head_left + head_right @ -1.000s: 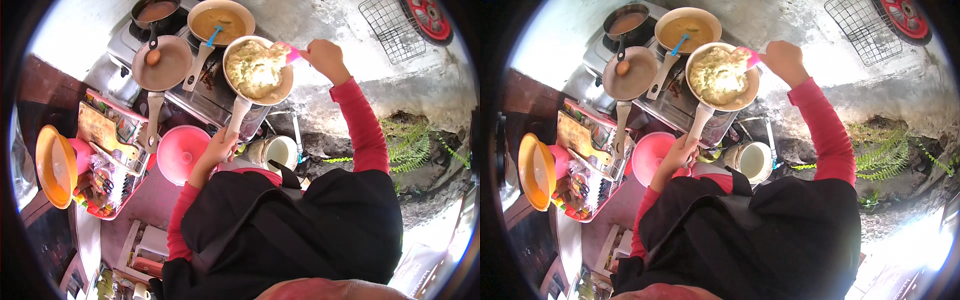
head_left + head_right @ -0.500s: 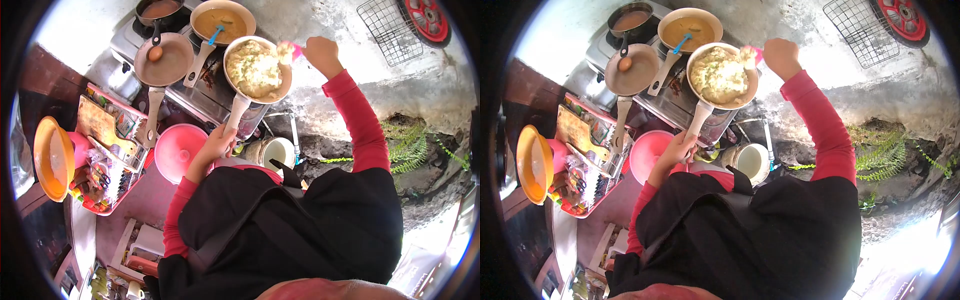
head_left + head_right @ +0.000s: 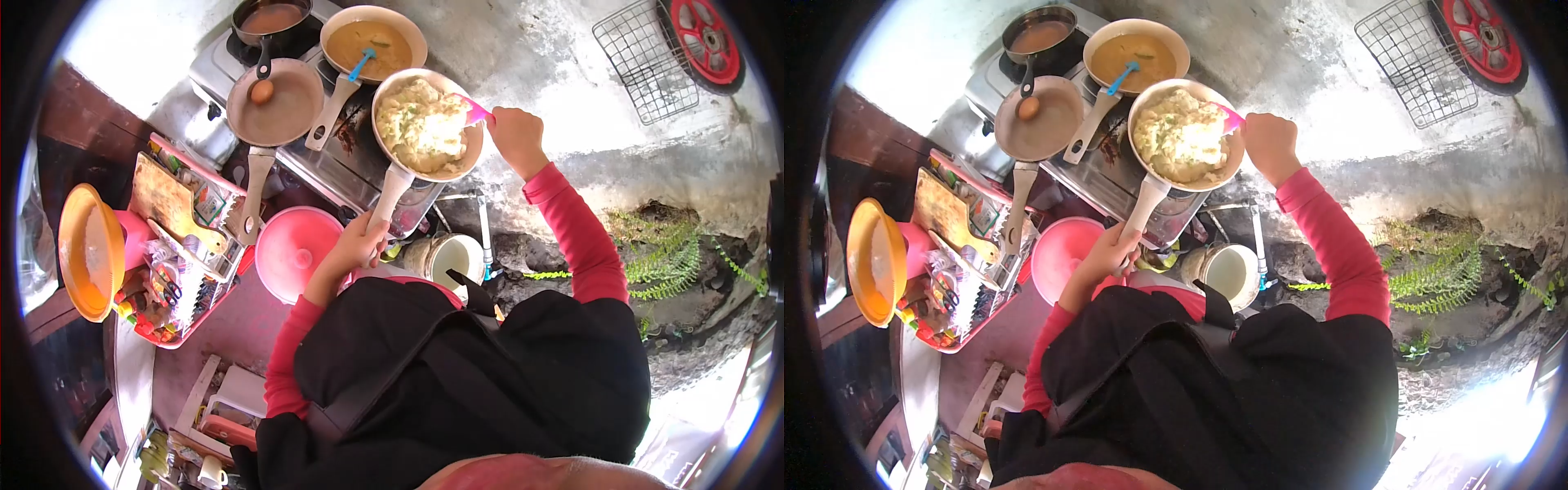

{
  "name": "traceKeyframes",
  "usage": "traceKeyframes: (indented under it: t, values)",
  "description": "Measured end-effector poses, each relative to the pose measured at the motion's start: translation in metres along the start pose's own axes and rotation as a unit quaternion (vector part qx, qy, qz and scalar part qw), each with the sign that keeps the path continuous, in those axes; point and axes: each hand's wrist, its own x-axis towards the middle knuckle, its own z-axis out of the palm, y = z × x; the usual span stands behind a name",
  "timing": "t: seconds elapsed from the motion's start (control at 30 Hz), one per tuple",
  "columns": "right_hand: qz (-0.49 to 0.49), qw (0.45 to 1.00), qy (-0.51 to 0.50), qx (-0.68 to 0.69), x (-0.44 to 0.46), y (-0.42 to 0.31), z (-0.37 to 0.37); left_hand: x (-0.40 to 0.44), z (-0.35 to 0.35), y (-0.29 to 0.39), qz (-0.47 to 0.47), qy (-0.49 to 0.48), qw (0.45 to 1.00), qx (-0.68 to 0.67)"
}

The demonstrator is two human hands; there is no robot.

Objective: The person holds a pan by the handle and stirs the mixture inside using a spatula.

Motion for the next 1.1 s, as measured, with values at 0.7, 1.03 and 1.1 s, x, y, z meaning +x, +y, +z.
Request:
traceKeyframes:
  t: [0.7,1.03,1.1]
  values:
    - [-0.411,0.909,-0.057,0.023,0.113,-0.045,0.032,0.000,0.000,0.005,-0.024,0.049,0.997,0.062]
    - [-0.388,0.918,-0.053,0.064,0.031,0.045,-0.029,-0.002,0.002,0.005,-0.017,0.058,0.996,0.062]
    - [-0.310,0.950,-0.026,0.036,0.032,0.055,-0.044,-0.003,0.002,0.005,-0.023,0.057,0.996,0.072]
